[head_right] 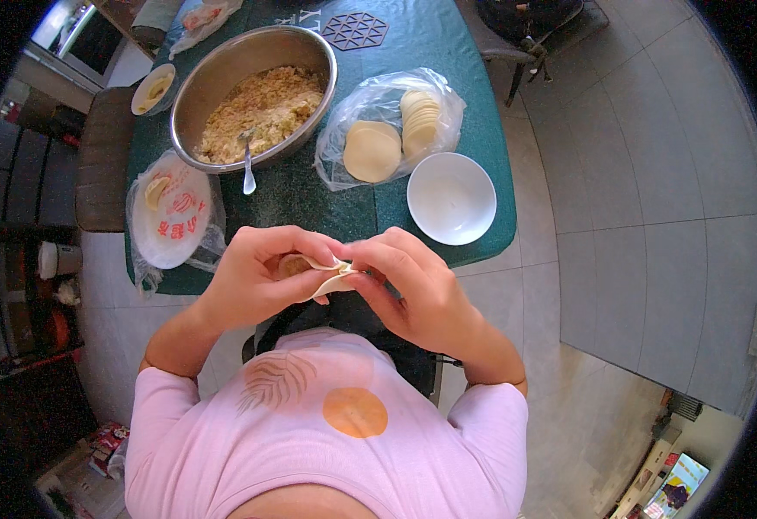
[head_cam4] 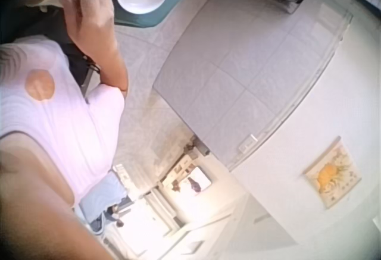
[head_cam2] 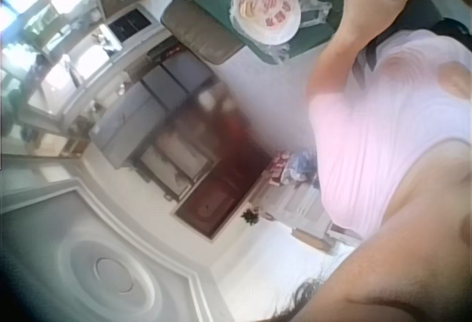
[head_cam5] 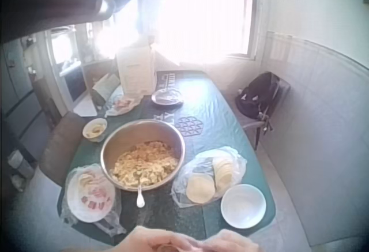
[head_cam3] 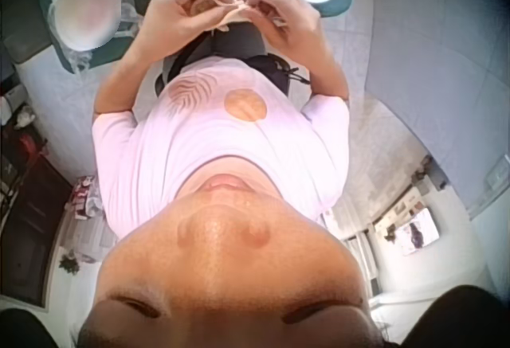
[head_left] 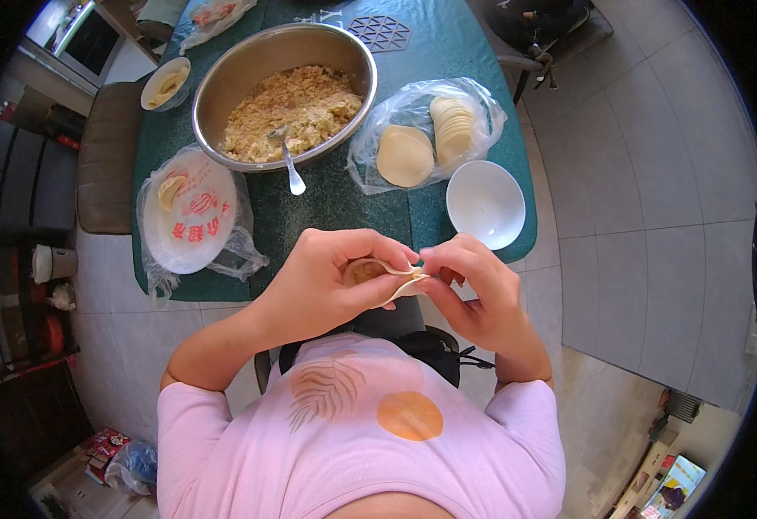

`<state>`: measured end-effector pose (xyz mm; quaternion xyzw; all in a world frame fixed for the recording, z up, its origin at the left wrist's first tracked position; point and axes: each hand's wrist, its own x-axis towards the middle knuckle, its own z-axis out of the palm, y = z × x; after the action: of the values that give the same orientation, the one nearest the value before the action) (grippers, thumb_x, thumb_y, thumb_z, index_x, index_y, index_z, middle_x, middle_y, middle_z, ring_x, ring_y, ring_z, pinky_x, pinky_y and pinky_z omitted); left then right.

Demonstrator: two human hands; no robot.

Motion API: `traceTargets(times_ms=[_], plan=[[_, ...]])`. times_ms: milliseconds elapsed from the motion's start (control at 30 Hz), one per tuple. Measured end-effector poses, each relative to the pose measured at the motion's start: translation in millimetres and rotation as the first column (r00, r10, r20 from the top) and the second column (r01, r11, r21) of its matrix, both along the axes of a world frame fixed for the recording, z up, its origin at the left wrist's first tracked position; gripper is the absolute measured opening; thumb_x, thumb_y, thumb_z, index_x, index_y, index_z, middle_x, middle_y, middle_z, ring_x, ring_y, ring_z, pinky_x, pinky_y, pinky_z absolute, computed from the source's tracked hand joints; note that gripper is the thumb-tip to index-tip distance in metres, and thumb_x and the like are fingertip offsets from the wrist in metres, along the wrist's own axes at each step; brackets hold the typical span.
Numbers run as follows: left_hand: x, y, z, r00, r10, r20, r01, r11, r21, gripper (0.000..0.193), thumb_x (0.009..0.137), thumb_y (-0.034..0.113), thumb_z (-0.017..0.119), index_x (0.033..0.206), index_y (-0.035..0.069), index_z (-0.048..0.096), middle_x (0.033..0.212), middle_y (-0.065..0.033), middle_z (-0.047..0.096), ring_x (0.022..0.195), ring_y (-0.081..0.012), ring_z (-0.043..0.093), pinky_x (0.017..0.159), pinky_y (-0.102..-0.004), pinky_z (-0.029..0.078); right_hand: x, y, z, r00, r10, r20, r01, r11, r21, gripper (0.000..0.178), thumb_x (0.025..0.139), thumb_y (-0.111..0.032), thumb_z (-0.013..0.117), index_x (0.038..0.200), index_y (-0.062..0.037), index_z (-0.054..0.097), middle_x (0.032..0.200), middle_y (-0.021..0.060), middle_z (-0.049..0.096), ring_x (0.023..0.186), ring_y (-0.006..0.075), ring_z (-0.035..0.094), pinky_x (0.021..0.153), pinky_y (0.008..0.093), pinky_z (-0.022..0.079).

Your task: The person prepares dumplings by placing a spoonful of filling onto a round dough wrapper, then folding and pleating the edges to seal the dumpling. The finished dumplings are placed on a plate on the table.

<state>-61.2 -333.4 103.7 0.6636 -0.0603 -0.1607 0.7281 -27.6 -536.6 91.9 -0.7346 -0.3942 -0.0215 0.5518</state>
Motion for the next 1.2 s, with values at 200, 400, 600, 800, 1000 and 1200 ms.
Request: traceTargets(times_ms=[200, 400, 600, 800, 1000, 1200], plan=[[-1, 1, 3, 0.999, -0.028, 0.04, 0.029, 0.999, -0.023, 0.012, 0.089, 0.001, 0.059, 0.099, -0.004, 0.057, 0.105, -0.0142, 0.064, 0.089, -0.0134, 0.063, 0.071, -0.0242, 0.054, 2, -1, -2, 0.992, -0.037, 0.12, 0.038, 0.999, -0.004, 0.026, 0.074, 0.007, 0.069, 0.098, -0.0007, 0.061, 0.09, 0.0124, 0.058, 0.073, 0.0237, 0.058, 0.062, 0.0304, 0.048], [2, 5, 1, 0.992, -0.024, -0.12, 0.006, 0.989, -0.151, 0.017, 0.091, 0.004, 0.057, 0.106, -0.002, 0.051, 0.108, -0.0136, 0.062, 0.092, -0.0129, 0.062, 0.068, -0.0248, 0.055, 3, -2, 3, 1.0, -0.018, 0.016, 0.018, 1.0, -0.018, 0.026, 0.073, 0.005, 0.07, 0.096, -0.0005, 0.061, 0.092, 0.0121, 0.058, 0.077, 0.0234, 0.059, 0.063, 0.0294, 0.048], [1, 4, 0, 0.997, -0.016, -0.071, 0.006, 0.99, -0.14, 0.016, 0.089, 0.003, 0.058, 0.104, -0.002, 0.055, 0.105, -0.0127, 0.063, 0.087, -0.0114, 0.063, 0.065, -0.0227, 0.054, 6, -2, 11, 0.995, 0.071, 0.071, -0.065, 0.994, -0.09, 0.028, 0.072, 0.005, 0.072, 0.097, -0.0005, 0.06, 0.09, 0.0118, 0.058, 0.073, 0.0234, 0.057, 0.061, 0.0308, 0.047], [0, 7, 0, 0.99, -0.064, 0.125, 0.055, 0.996, 0.075, 0.017, 0.087, -0.001, 0.06, 0.103, -0.001, 0.055, 0.108, -0.0157, 0.063, 0.085, -0.0116, 0.063, 0.067, -0.0218, 0.053, 2, 4, 8, 0.993, 0.0, 0.121, 0.008, 0.998, -0.059, 0.028, 0.072, 0.004, 0.072, 0.098, 0.0, 0.06, 0.085, 0.011, 0.057, 0.072, 0.0233, 0.057, 0.06, 0.031, 0.047], [-3, 2, -1, 0.999, 0.036, 0.035, -0.034, 0.998, -0.048, 0.015, 0.089, 0.0, 0.059, 0.103, -0.001, 0.056, 0.105, -0.0139, 0.063, 0.082, -0.0097, 0.062, 0.066, -0.0213, 0.051, 2, 3, 3, 0.976, -0.038, 0.215, 0.058, 0.995, -0.085, 0.028, 0.073, 0.003, 0.071, 0.099, 0.001, 0.06, 0.091, 0.0122, 0.056, 0.075, 0.0248, 0.056, 0.062, 0.0324, 0.047], [-1, 9, 2, 0.996, -0.027, -0.089, 0.025, 0.999, -0.025, 0.015, 0.09, 0.004, 0.059, 0.103, -0.002, 0.056, 0.103, -0.0112, 0.063, 0.081, -0.0087, 0.061, 0.064, -0.0208, 0.051, 5, 9, 15, 0.977, 0.005, 0.213, 0.022, 0.992, -0.125, 0.028, 0.072, 0.001, 0.072, 0.097, 0.0012, 0.059, 0.09, 0.0121, 0.055, 0.074, 0.0254, 0.055, 0.062, 0.0322, 0.046]])
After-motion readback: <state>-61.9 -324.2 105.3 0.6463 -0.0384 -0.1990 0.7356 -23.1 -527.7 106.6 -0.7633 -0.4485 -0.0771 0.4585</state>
